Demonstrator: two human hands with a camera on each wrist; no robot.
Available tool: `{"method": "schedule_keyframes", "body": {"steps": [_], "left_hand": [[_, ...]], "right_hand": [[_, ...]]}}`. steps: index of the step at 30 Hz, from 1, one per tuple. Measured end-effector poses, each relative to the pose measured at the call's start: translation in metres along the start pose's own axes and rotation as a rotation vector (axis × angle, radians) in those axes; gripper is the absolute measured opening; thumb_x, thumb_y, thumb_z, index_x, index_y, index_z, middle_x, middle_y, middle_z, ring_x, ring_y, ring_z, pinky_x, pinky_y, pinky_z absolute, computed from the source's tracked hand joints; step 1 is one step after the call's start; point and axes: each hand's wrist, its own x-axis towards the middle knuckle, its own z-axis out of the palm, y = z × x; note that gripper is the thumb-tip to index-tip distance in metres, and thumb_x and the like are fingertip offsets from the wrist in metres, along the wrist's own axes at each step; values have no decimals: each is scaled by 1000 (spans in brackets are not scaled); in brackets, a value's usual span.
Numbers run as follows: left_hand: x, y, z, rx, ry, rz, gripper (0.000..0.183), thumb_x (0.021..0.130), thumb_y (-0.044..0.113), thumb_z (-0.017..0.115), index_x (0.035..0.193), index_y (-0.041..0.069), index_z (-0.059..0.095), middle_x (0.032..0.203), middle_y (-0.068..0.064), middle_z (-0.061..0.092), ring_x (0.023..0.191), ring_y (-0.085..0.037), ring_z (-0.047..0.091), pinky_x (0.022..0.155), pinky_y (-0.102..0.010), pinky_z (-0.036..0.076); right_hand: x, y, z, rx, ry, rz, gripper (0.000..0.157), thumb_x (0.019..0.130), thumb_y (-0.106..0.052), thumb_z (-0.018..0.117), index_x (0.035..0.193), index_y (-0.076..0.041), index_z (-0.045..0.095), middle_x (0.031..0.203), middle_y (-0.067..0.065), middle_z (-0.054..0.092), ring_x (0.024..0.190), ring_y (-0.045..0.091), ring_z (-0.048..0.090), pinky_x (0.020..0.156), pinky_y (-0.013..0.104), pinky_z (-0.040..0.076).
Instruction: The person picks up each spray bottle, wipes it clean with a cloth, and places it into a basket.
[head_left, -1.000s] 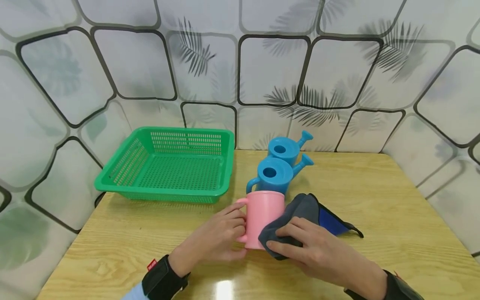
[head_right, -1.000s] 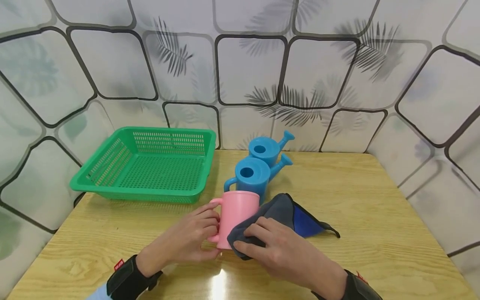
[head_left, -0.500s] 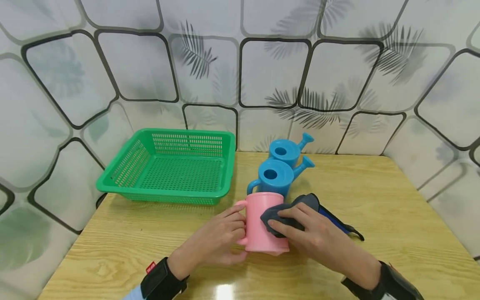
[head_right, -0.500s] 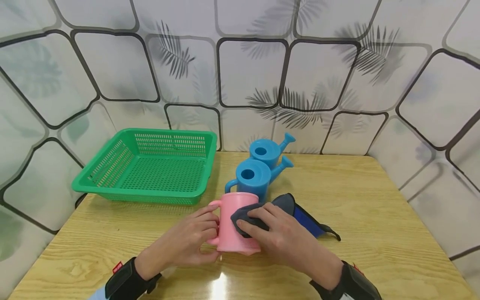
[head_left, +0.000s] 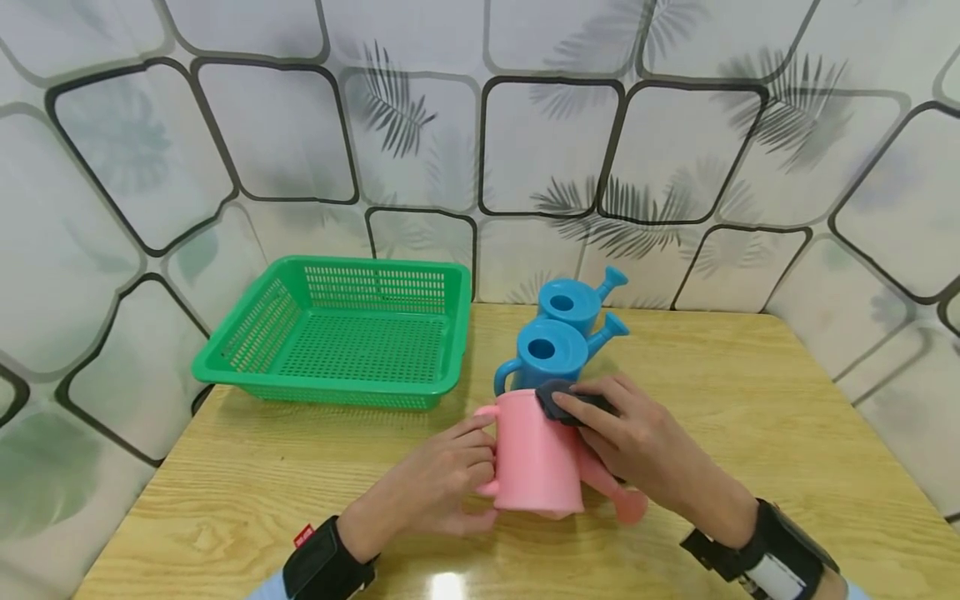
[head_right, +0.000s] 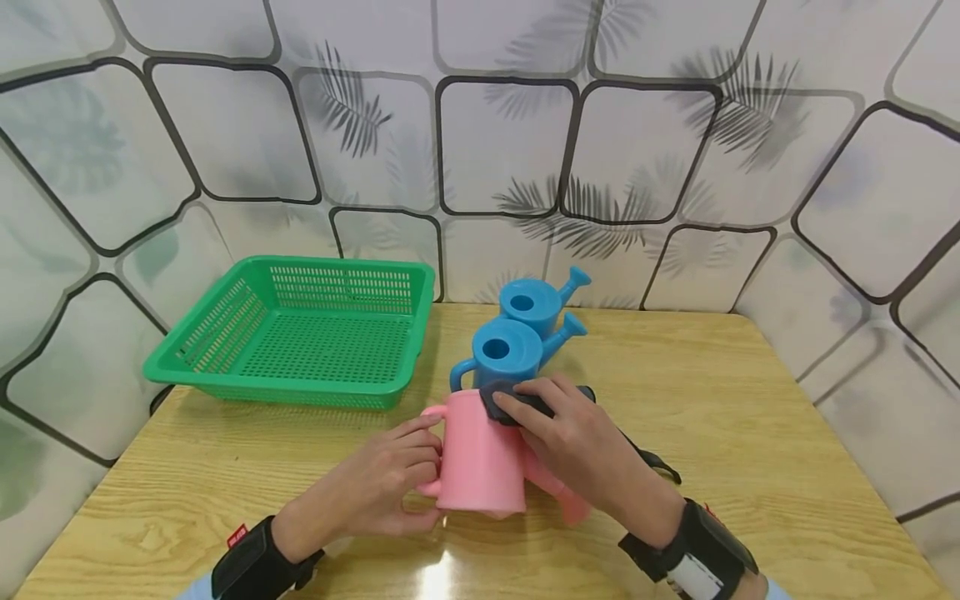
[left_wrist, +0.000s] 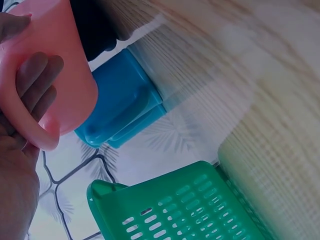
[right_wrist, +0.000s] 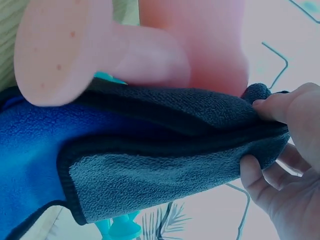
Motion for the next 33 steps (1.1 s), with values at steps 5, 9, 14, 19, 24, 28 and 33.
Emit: {"method": "schedule_keyframes", "body": {"steps": [5,9,14,19,24,28,33], "left_hand": [[-1,-1,0,16,3,-5,20,65,27,73,74,11,63,71,5,63,85,-14,57,105,-37,42],[-3,-3,-2,23,-4,-23,20,66,26,74,76,11,64,72,4,63,85,-14,56,104,-38,43],[-4,-5,-3,26,-18,-50,21,67,26,74,78,10,65,74,4,65,87,-14,56,105,-37,42],[-5,-7,-3,22,-17,-55,22,66,25,75,78,9,66,74,3,66,86,-14,56,108,-38,40],[-7,-10,-3,-2,7,-61,21,65,22,74,79,9,65,74,3,65,85,-15,56,110,-41,38],[-7,-12,-2,-16,25,-63,19,64,20,73,77,9,64,73,3,64,85,-16,56,111,-41,35],[-7,-14,-2,-31,42,-87,17,63,20,73,73,10,63,70,3,64,83,-15,56,112,-40,33]], "right_hand": [[-5,-6,0,29,19,-22,39,98,-33,51,122,-7,67,108,13,64,95,23,57,67,40,60],[-9,-14,-1,48,1,-34,43,101,-39,44,120,-9,68,109,11,65,97,23,58,68,41,60],[-12,-22,-3,53,-7,-83,45,103,-38,36,120,-13,68,109,7,65,96,20,57,68,39,60],[-16,-28,-4,79,-45,-136,29,92,-24,67,120,-16,68,111,4,65,95,17,55,69,33,58],[-20,-31,-4,114,-72,-148,24,100,-25,54,117,-19,69,111,2,65,96,17,54,69,33,56],[-22,-32,-5,124,-73,-153,41,105,-28,32,108,-19,72,112,2,65,96,18,52,69,33,55],[-25,-31,-8,130,-88,-157,24,101,-17,49,103,-18,73,114,4,65,97,20,52,69,32,56]]}}
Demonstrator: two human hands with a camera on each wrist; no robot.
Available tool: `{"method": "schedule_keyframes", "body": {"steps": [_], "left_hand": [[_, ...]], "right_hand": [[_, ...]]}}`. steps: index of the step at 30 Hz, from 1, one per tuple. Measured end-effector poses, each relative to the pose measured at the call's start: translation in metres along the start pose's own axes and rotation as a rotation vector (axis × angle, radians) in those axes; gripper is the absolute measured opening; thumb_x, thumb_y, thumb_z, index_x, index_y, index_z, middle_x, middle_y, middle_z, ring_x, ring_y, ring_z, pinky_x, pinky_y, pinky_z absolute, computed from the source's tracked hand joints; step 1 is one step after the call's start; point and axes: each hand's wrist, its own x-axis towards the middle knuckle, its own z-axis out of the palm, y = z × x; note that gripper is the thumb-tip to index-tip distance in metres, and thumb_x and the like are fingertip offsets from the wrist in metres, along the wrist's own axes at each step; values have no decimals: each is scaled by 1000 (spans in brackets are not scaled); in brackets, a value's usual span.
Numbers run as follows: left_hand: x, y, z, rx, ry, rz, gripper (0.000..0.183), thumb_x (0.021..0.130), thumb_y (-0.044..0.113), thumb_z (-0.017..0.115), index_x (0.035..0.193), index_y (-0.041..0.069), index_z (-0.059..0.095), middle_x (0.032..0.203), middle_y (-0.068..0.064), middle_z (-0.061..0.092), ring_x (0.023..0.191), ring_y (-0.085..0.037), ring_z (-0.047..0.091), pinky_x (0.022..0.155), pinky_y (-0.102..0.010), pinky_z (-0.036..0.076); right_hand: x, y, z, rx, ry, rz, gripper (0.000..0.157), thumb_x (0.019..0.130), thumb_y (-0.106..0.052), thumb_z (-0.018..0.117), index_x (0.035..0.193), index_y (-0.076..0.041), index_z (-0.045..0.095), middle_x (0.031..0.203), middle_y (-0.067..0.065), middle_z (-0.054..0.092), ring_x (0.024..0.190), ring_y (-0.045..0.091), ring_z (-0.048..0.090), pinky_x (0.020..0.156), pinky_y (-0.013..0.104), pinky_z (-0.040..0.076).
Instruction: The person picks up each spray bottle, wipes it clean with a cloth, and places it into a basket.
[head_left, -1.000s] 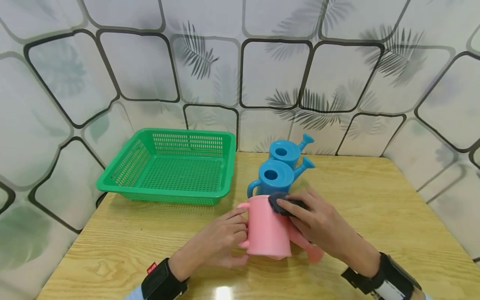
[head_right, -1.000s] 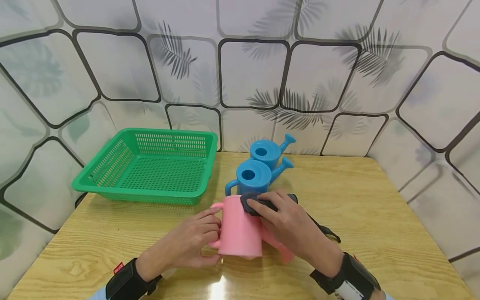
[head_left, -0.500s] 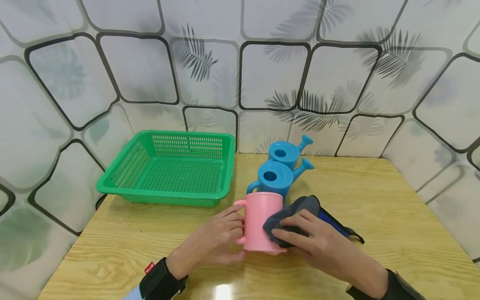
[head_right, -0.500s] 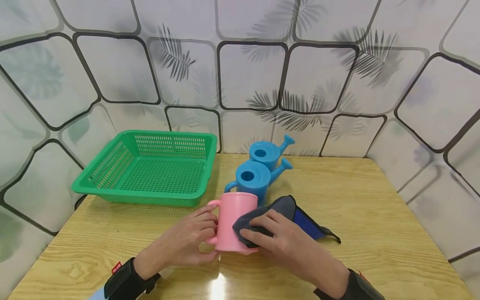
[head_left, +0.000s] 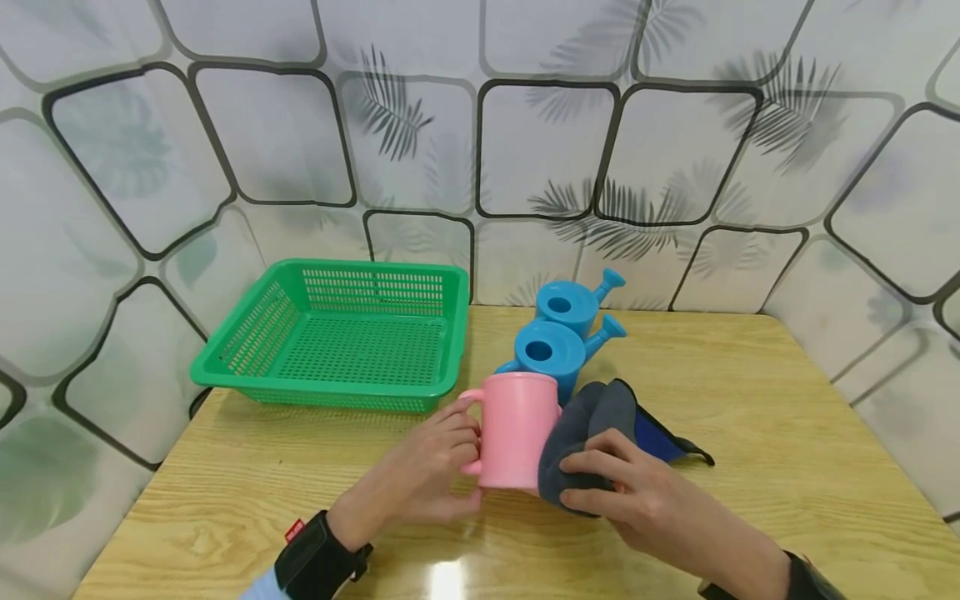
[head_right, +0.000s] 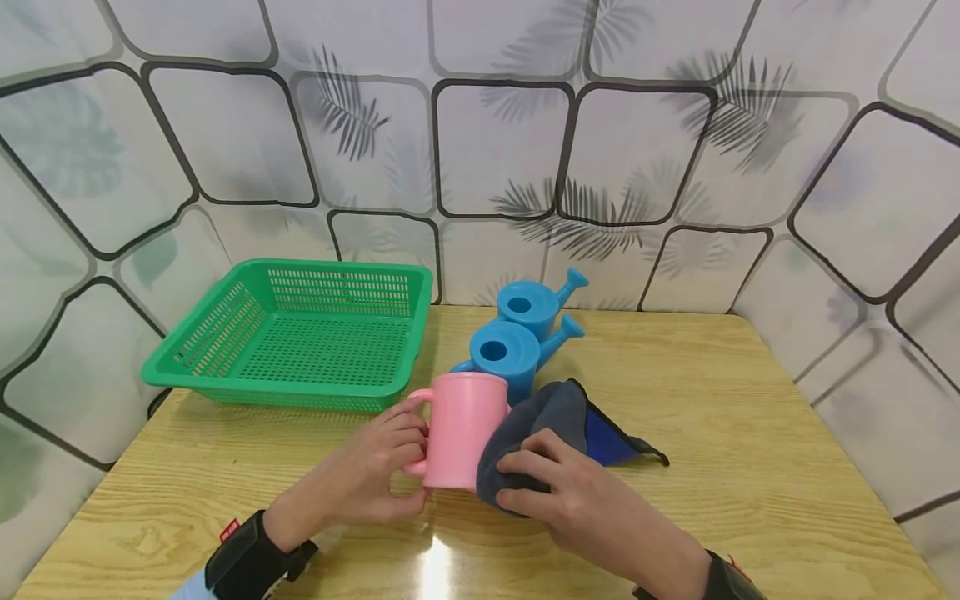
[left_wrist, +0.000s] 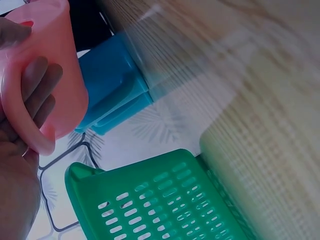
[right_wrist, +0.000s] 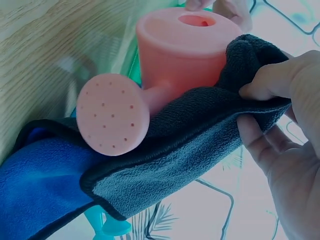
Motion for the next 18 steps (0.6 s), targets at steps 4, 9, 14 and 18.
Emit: {"method": "schedule_keyframes", "body": {"steps": [4,9,14,18], "left_hand": [[0,-1,0,-13,17,-4,17,61,20,73,71,10,62,70,3,64,83,-15,56,112,-41,34],[-2,0,-1,-26,4,-14,17,62,21,73,71,11,63,71,4,65,84,-14,56,113,-37,32],[-3,2,-2,-30,-21,-10,18,63,22,73,74,11,64,75,4,67,88,-13,57,113,-38,32],[-1,2,-3,-27,-14,16,20,62,22,74,75,11,64,75,4,66,88,-14,57,112,-41,34]], "right_hand": [[-2,2,-1,-11,-14,-9,22,87,-4,69,105,-17,73,117,6,64,99,21,52,71,33,57],[-3,2,-1,-29,-18,-4,20,98,-13,55,107,-17,72,118,5,64,101,21,52,72,33,56],[-3,3,-1,-50,3,2,24,99,-15,51,111,-16,71,118,6,64,99,22,52,70,34,57],[-1,7,-1,-55,49,13,39,79,2,70,114,-14,70,118,10,63,98,24,53,68,36,56]]}}
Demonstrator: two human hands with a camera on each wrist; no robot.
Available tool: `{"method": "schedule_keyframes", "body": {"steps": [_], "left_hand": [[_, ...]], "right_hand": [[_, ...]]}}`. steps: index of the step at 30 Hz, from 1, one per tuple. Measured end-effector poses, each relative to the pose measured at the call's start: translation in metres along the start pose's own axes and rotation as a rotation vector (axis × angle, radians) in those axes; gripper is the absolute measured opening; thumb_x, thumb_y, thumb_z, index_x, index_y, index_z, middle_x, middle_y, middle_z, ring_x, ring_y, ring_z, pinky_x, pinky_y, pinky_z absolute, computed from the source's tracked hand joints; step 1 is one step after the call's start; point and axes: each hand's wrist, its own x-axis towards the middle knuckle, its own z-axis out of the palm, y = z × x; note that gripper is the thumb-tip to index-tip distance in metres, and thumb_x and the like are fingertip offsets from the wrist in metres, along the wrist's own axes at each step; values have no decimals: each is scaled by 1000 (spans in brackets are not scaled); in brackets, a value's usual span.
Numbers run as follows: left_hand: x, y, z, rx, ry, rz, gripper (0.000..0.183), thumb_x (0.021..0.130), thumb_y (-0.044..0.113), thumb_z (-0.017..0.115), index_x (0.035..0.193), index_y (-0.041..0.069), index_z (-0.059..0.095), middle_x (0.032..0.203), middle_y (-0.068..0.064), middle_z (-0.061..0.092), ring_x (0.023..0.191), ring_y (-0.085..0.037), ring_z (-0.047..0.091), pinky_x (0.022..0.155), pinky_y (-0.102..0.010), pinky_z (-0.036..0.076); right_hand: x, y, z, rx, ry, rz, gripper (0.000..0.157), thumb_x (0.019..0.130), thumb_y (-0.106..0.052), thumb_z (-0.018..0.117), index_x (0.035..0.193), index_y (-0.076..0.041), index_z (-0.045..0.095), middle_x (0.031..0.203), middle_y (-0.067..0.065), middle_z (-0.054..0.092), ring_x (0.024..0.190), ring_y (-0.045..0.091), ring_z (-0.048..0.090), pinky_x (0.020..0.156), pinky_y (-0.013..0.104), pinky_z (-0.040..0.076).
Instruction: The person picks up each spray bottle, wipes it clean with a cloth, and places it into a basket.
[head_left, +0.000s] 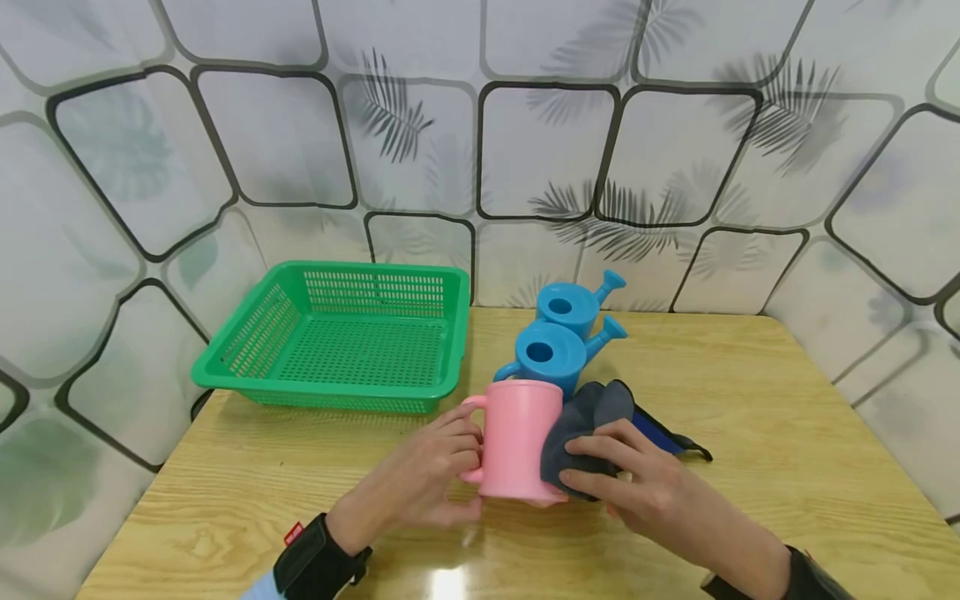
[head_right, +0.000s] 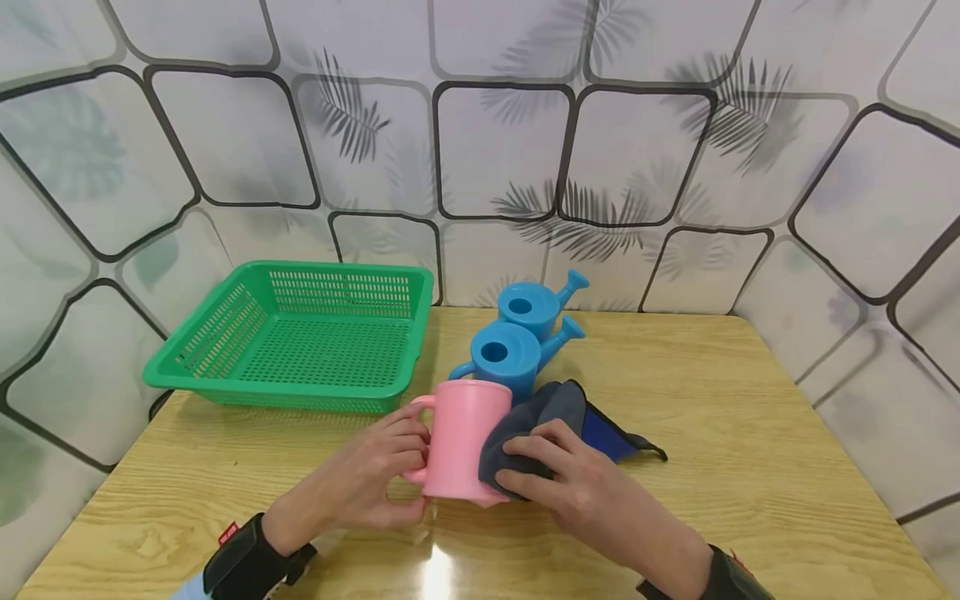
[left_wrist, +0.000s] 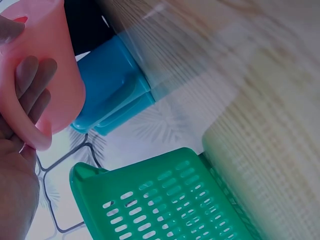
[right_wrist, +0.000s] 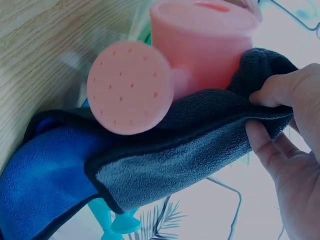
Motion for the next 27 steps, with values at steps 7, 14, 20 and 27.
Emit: {"method": "schedule_keyframes", "body": {"steps": [7,14,20,27], "left_hand": [[1,4,1,-4,-17,28,23,63,23,74,80,10,66,76,4,66,88,-13,56,114,-39,32],[1,8,4,1,-9,55,22,62,25,74,77,11,65,74,5,65,86,-12,57,114,-36,32],[2,9,4,6,-9,58,23,61,25,74,76,11,63,73,5,64,87,-13,56,114,-36,31],[1,11,4,7,-14,47,22,62,25,73,77,11,64,73,6,64,87,-12,56,114,-36,31]], "right_hand": [[1,14,3,-56,121,20,42,104,-33,38,114,-10,71,111,14,64,96,27,58,64,43,60],[-4,28,3,-90,140,115,48,104,-34,33,121,-5,67,113,15,64,93,26,59,63,43,60],[-4,33,6,-113,230,142,47,102,-35,39,117,0,67,108,16,67,88,23,58,59,40,57],[-5,34,6,-92,194,169,51,103,-37,36,116,0,68,108,15,66,92,24,58,63,42,57]]}}
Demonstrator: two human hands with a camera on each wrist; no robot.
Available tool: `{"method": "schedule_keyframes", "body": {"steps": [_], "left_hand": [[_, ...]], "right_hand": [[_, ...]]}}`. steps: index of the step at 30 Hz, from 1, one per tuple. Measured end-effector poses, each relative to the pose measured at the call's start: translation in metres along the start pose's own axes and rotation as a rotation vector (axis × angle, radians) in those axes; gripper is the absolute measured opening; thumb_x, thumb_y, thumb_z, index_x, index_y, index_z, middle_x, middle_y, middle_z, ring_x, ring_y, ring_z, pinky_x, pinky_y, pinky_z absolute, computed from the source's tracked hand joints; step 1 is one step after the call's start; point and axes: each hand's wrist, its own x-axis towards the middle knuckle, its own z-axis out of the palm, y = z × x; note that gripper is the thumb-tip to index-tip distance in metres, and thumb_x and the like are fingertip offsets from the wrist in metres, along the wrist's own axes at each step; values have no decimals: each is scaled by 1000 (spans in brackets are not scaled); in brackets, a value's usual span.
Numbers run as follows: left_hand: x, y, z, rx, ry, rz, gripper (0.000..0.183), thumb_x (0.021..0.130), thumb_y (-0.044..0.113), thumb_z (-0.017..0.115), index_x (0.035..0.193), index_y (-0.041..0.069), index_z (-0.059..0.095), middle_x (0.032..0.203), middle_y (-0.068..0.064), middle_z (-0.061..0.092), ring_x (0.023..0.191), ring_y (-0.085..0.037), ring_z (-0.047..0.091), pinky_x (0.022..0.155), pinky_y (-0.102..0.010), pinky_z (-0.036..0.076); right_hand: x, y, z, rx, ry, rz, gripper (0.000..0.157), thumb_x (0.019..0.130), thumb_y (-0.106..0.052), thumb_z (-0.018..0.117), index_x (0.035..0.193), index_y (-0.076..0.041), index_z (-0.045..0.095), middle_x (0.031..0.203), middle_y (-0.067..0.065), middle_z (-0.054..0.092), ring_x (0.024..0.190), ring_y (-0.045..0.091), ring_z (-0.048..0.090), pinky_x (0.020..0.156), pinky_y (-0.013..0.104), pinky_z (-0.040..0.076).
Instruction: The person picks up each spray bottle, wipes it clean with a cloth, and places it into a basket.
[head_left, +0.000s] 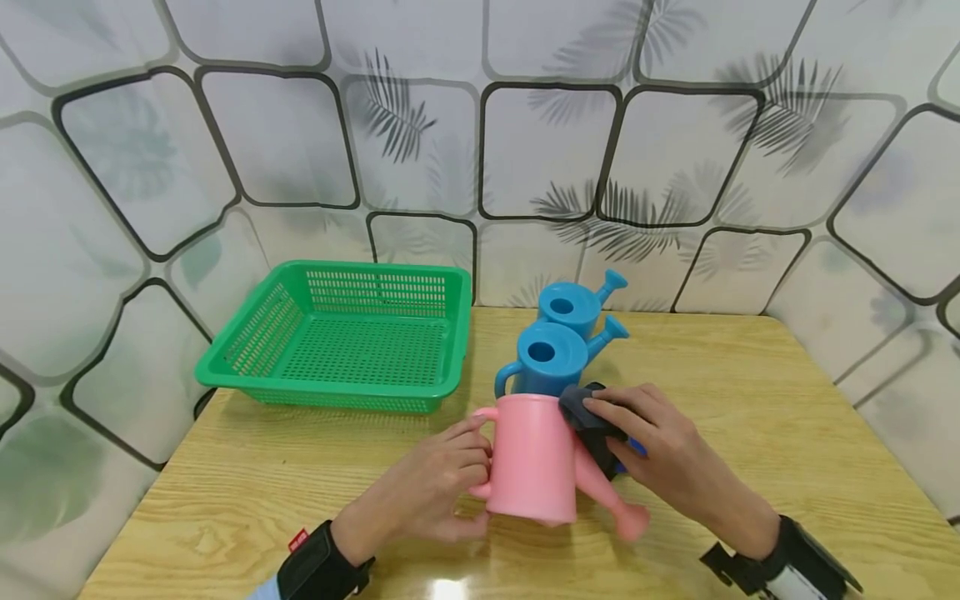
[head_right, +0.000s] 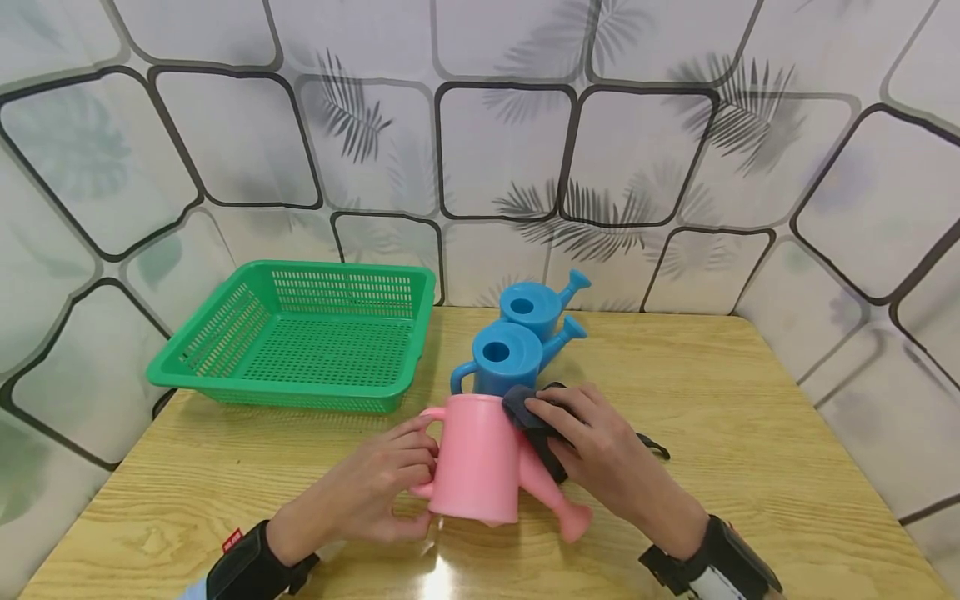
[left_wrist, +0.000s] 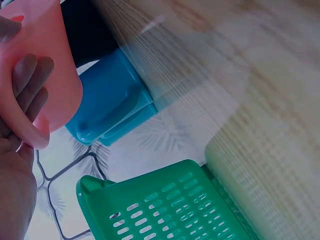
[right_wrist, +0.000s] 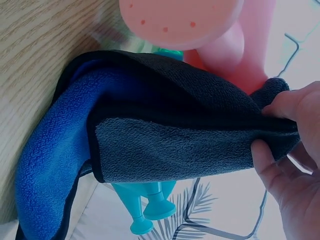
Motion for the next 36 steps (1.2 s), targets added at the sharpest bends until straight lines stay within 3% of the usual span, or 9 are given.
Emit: {"method": "schedule_keyframes", "body": {"steps": [3,6,9,10,13,16,23,28,36], "left_hand": [[0,0,0,-3,5,-2,22,62,24,73,76,11,64,73,5,64,86,-12,56,114,-36,31],[0,-1,-1,-3,13,0,21,61,22,73,76,11,64,73,5,65,86,-12,57,113,-36,32],[-1,-2,-2,-7,21,-2,21,60,21,73,76,11,65,73,5,65,85,-12,57,113,-37,33],[-1,-2,-2,-9,26,-2,21,60,21,73,76,11,65,73,5,65,85,-13,57,112,-38,34],[-2,-3,-4,-14,38,-7,21,59,20,74,75,11,64,72,5,64,85,-13,57,112,-39,35],[-2,-5,-6,-12,47,-13,21,60,21,74,75,11,63,72,4,64,85,-13,57,111,-40,35],[-4,-10,-9,-18,55,-29,20,61,20,73,75,11,63,73,4,64,84,-13,57,112,-38,34],[-7,-13,-9,-38,64,-40,18,61,19,74,73,11,63,72,4,65,84,-13,57,111,-42,36],[-7,-19,-8,-78,117,14,21,58,17,75,65,12,55,68,4,63,81,-14,58,110,-47,37]], "right_hand": [[0,0,-1,16,-17,-10,45,102,-34,40,116,-1,68,109,15,66,93,24,58,63,41,57],[-1,1,-2,32,-49,-17,31,90,-15,67,118,-2,68,110,15,66,92,25,57,64,42,57],[-3,-1,-3,42,-87,-23,53,67,4,77,119,-3,67,112,14,66,92,25,57,64,43,58],[-4,-2,-3,44,-96,-27,52,68,2,79,119,-3,67,113,13,66,92,24,56,65,43,58],[-6,-6,-2,50,-95,-63,29,91,-18,68,117,-4,68,113,12,67,92,23,56,64,41,58],[-7,-12,-1,57,-69,-107,42,103,-34,41,115,-6,70,112,10,68,94,22,57,66,38,57],[-9,-23,0,71,-46,-184,42,105,-31,39,115,-5,70,110,11,70,93,22,57,65,31,52],[-11,-26,-2,72,-117,-177,42,103,-36,40,116,-10,70,111,8,70,92,20,56,64,33,55],[-13,-30,-3,85,-125,-198,42,106,-25,32,114,-15,72,110,4,71,93,18,56,64,29,57]]}}
